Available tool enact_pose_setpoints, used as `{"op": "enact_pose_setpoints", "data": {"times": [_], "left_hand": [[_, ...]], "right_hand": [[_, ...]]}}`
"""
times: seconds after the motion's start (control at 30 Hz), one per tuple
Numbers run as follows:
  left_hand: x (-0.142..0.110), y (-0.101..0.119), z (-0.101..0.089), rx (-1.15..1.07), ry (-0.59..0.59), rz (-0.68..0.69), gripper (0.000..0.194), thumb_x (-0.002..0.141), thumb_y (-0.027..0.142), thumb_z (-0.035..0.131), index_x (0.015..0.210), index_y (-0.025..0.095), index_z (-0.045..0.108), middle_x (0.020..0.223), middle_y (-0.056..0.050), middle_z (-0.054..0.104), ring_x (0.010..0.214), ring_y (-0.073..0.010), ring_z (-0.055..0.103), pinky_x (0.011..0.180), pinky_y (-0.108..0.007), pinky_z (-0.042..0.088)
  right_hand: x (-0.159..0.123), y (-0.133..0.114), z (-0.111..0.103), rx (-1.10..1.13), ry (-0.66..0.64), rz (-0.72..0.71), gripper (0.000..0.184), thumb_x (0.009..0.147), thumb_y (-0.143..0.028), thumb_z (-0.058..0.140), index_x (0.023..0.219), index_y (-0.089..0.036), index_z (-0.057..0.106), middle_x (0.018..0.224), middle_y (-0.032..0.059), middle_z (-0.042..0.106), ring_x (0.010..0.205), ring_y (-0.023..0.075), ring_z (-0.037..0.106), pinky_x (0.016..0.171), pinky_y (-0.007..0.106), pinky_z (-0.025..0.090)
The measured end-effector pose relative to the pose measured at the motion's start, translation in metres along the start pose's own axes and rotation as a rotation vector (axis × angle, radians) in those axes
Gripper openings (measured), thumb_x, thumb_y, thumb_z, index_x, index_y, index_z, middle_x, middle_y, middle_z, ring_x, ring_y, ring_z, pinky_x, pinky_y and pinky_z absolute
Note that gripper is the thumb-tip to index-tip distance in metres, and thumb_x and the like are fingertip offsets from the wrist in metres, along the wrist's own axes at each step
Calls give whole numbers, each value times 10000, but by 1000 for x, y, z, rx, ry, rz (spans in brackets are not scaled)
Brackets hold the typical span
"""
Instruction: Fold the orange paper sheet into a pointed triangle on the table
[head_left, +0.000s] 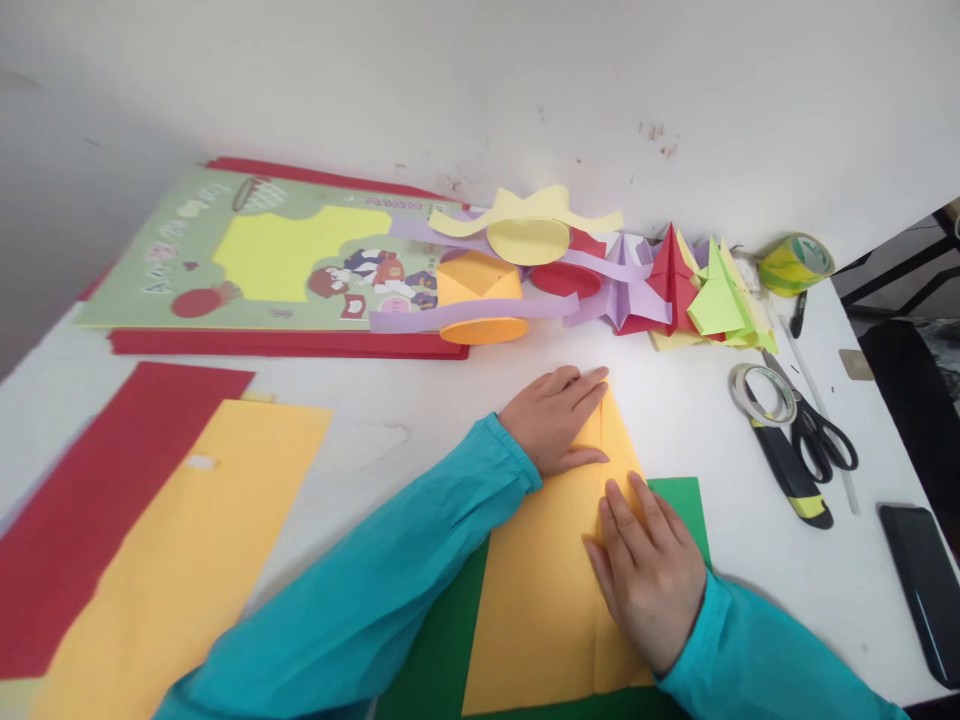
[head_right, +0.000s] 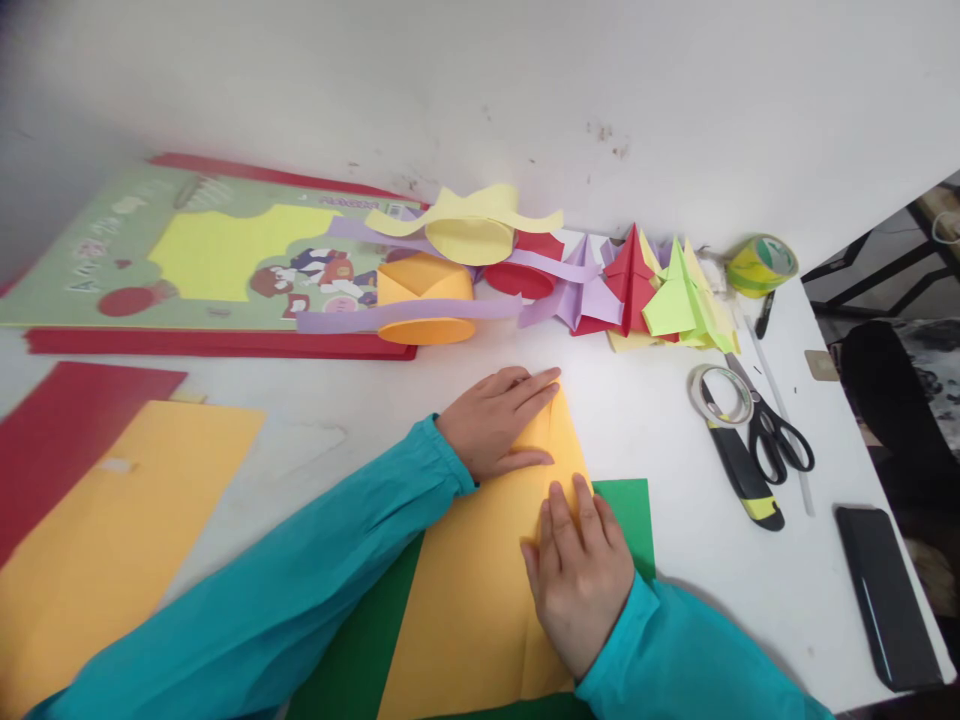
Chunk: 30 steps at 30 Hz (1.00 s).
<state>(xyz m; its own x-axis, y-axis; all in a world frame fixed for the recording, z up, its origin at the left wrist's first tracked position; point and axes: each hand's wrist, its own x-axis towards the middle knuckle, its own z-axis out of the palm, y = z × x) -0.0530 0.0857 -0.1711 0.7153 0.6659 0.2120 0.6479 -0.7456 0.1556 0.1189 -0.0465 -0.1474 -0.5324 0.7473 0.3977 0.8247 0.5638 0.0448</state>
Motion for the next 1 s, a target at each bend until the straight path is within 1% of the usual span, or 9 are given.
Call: {"op": "enact_pose_setpoints", "data": {"times": [0.23, 0.4, 0.63, 0.8, 1.0], "left_hand": [[0, 0, 0, -15, 7, -7, 828, 811, 663, 477, 1322, 12, 452, 1429, -168, 417, 1125, -332, 411, 949, -440, 374], [0, 0, 0, -23, -7, -8, 826, 811, 653, 485, 1323, 6, 450, 1433, -167, 412, 1120, -334, 415, 954, -438, 373], [-1, -1, 0, -26, -8, -7, 828, 807, 653, 494, 1325, 9, 444, 1432, -177, 410, 1134, -334, 414, 954, -443, 373], [0, -1, 0, -14, -3, -1, 822, 815, 664, 467, 1325, 20, 447, 1431, -179, 411, 1131, -334, 423, 945, -440, 376], [0, -1, 0, -30, -4, 2, 851, 805, 680, 467, 1322, 4, 446, 1430, -188, 411, 1127, -337, 421, 944, -446, 382]], "right_hand": [[0, 1, 0, -1, -5, -12, 244, 881, -224, 567, 1017, -54, 677, 1130, 158, 668, 1161, 332, 550, 822, 423, 521], [0, 1, 1, -11, -12, -17, 241, 876, -238, 581, 1022, -74, 678, 1136, 159, 665, 1175, 325, 542, 829, 422, 520], [0, 1, 1, -2, -1, -23, 243, 882, -223, 567, 1009, -50, 679, 1128, 165, 667, 1163, 334, 549, 831, 430, 526], [0, 0, 3, -1, -3, -40, 242, 887, -204, 562, 1016, -30, 671, 1113, 186, 668, 1155, 321, 559, 859, 433, 530], [1, 1, 3, 5, -7, -66, 246, 890, -191, 557, 1020, -12, 666, 1085, 199, 675, 1137, 315, 574, 860, 431, 541]]}}
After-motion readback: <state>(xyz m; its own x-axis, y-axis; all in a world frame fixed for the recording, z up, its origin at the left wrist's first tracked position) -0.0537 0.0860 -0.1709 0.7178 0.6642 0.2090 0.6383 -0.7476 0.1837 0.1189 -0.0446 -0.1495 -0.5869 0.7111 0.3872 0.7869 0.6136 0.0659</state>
